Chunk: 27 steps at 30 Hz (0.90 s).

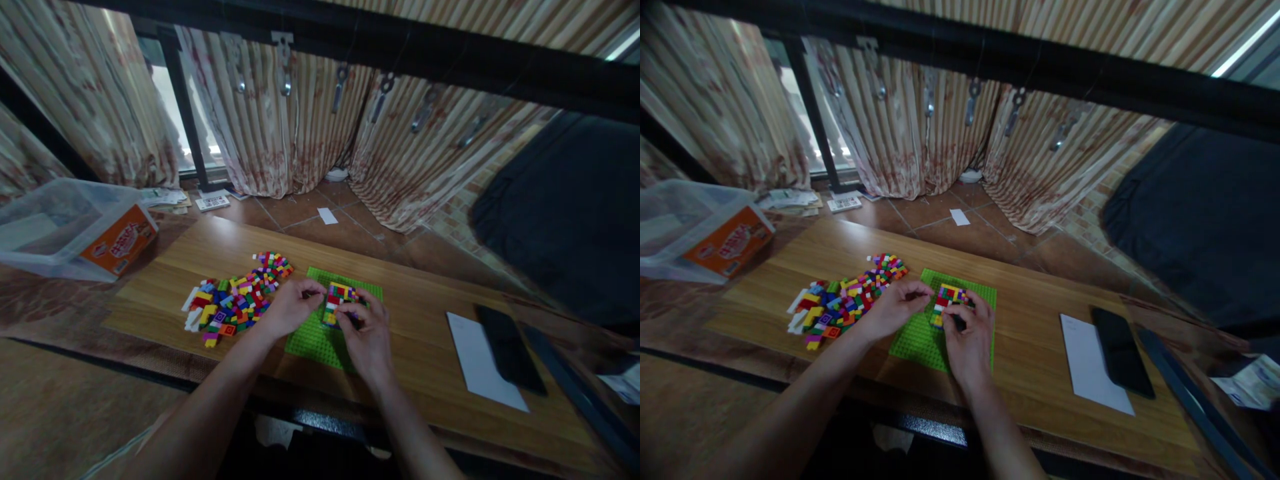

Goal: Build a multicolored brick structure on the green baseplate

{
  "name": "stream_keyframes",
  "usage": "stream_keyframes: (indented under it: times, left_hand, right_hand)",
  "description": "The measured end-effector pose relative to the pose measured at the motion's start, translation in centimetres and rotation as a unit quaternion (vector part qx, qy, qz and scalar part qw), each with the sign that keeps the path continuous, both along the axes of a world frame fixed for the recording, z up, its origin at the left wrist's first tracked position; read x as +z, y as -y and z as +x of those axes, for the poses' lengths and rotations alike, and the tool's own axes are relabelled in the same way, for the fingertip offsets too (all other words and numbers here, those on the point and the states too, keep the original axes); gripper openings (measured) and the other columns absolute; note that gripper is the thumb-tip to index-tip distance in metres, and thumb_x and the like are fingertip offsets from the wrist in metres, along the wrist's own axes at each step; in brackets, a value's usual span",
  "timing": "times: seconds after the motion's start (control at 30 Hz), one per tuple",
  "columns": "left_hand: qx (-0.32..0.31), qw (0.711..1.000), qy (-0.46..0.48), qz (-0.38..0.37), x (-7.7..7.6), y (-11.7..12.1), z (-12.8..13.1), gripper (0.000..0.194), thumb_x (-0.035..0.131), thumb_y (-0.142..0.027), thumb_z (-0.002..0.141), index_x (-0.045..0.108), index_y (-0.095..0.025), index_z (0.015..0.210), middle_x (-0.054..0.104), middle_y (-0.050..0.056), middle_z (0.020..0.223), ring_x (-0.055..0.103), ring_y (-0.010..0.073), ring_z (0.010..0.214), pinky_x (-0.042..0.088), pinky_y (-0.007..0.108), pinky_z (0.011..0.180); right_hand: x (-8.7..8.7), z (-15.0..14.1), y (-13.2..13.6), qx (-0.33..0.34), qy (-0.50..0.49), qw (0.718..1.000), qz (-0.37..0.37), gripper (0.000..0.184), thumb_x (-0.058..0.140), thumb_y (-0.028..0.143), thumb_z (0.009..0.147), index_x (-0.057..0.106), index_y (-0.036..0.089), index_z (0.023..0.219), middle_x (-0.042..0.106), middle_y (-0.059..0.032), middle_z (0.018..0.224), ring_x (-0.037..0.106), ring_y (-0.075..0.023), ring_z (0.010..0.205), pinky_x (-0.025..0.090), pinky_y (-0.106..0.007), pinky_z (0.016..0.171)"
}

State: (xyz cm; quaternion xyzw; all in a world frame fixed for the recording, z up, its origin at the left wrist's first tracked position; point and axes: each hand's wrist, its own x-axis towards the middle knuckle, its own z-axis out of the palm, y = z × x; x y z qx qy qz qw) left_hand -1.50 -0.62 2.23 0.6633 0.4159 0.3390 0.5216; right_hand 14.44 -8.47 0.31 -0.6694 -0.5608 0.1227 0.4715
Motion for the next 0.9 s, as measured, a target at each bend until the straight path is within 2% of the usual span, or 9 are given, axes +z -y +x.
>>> stream_keyframes:
  times: [0.3, 0.5, 0.67, 0.9]
  left_hand:
    - [-0.046, 0.997, -0.046, 0.042, -0.02, 0.4, -0.04, 0.012, 0.06, -0.021, 0.081, 0.07, -0.015, 0.081, 0.068, 0.0, 0.073, 0.059, 0.0134, 0.07, 0.045, 0.024, 0.066]
    - [-0.038, 0.995, -0.072, 0.05, 0.28, 0.69, 0.16, 0.011, 0.06, -0.019, 0.081, 0.069, -0.015, 0.079, 0.066, 0.0, 0.07, 0.058, 0.0132, 0.067, 0.044, 0.024, 0.063]
    - [-0.023, 0.996, -0.076, 0.048, 0.15, 0.4, 0.0, 0.007, 0.06, -0.017, 0.079, 0.067, -0.016, 0.079, 0.066, -0.001, 0.069, 0.058, 0.013, 0.065, 0.044, 0.024, 0.062]
    - [-0.013, 0.997, -0.058, 0.043, -0.15, 0.33, -0.16, 0.002, 0.062, -0.015, 0.076, 0.061, -0.016, 0.077, 0.062, -0.002, 0.065, 0.055, 0.0121, 0.062, 0.042, 0.023, 0.059]
  right_hand:
    - [0.3, -0.04, -0.08, -0.012, -0.038, 0.999, -0.011, 0.011, 0.066, 0.033, 0.079, 0.073, 0.025, 0.077, 0.06, -0.0073, 0.123, 0.052, -0.0281, 0.12, 0.037, -0.049, 0.105]
    - [0.47, 0.19, -0.18, -0.02, -0.083, 0.996, 0.0, 0.016, 0.065, 0.036, 0.08, 0.069, 0.022, 0.086, 0.059, -0.0101, 0.123, 0.054, -0.0266, 0.12, 0.038, -0.046, 0.106]
    - [0.27, -0.3, -0.48, -0.053, -0.076, 0.996, -0.01, 0.027, 0.067, 0.042, 0.079, 0.065, 0.021, 0.095, 0.056, -0.0123, 0.124, 0.052, -0.0279, 0.122, 0.037, -0.047, 0.107]
    - [-0.33, -0.63, -0.89, -0.059, -0.076, 0.995, -0.011, 0.026, 0.07, 0.039, 0.075, 0.064, 0.02, 0.092, 0.052, -0.0122, 0.126, 0.051, -0.0286, 0.123, 0.036, -0.048, 0.109]
